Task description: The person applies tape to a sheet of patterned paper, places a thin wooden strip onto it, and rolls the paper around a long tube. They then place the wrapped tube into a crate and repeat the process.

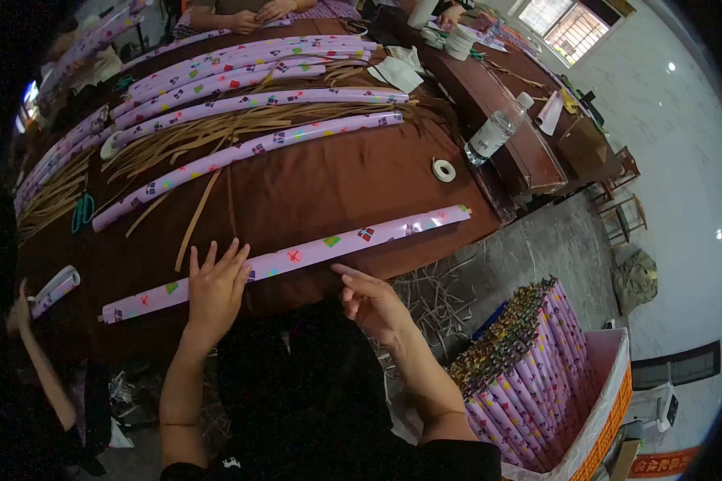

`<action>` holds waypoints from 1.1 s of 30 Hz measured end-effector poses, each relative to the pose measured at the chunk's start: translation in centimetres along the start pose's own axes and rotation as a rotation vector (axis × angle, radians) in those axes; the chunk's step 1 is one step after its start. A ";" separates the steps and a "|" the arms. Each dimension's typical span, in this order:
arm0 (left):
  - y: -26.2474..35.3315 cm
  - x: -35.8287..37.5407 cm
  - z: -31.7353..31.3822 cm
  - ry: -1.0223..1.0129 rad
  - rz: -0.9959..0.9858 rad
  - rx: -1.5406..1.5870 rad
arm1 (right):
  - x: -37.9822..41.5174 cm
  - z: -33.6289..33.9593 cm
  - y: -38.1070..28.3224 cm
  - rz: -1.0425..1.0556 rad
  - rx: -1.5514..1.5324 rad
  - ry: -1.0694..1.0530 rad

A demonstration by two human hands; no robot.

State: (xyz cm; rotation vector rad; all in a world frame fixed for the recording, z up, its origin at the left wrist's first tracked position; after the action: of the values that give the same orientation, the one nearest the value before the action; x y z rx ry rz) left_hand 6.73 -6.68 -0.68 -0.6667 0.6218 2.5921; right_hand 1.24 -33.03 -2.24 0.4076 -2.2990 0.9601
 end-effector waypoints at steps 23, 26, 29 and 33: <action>0.1 -0.8 0.4 -0.149 0.079 0.029 | -3.1 -0.2 -7.1 1.799 1.925 -0.131; 0.7 -1.0 0.3 -0.165 0.062 -0.089 | -3.6 0.2 -6.9 1.789 1.912 -0.144; 2.6 -1.9 -1.2 -0.102 0.022 -0.171 | -3.8 0.5 -7.1 1.778 1.877 -0.157; 6.5 -3.1 -4.7 0.032 0.055 -0.222 | -3.4 0.4 -6.9 1.755 1.853 -0.154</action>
State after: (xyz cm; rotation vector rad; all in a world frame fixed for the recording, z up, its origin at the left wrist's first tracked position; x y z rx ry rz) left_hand 7.86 -15.23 -0.66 -0.7713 0.3689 2.7321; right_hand 7.04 -37.92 -0.97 -1.1649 -0.4650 3.5516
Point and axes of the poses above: each hand's wrist, its own x-axis away from the middle knuckle, its own z-axis out of the back of the hand, y = z × x, the point moved 3 cm from there along -x, towards the middle knuckle, and after that the axes turned 12 degrees about y, right-handed, at the moved point
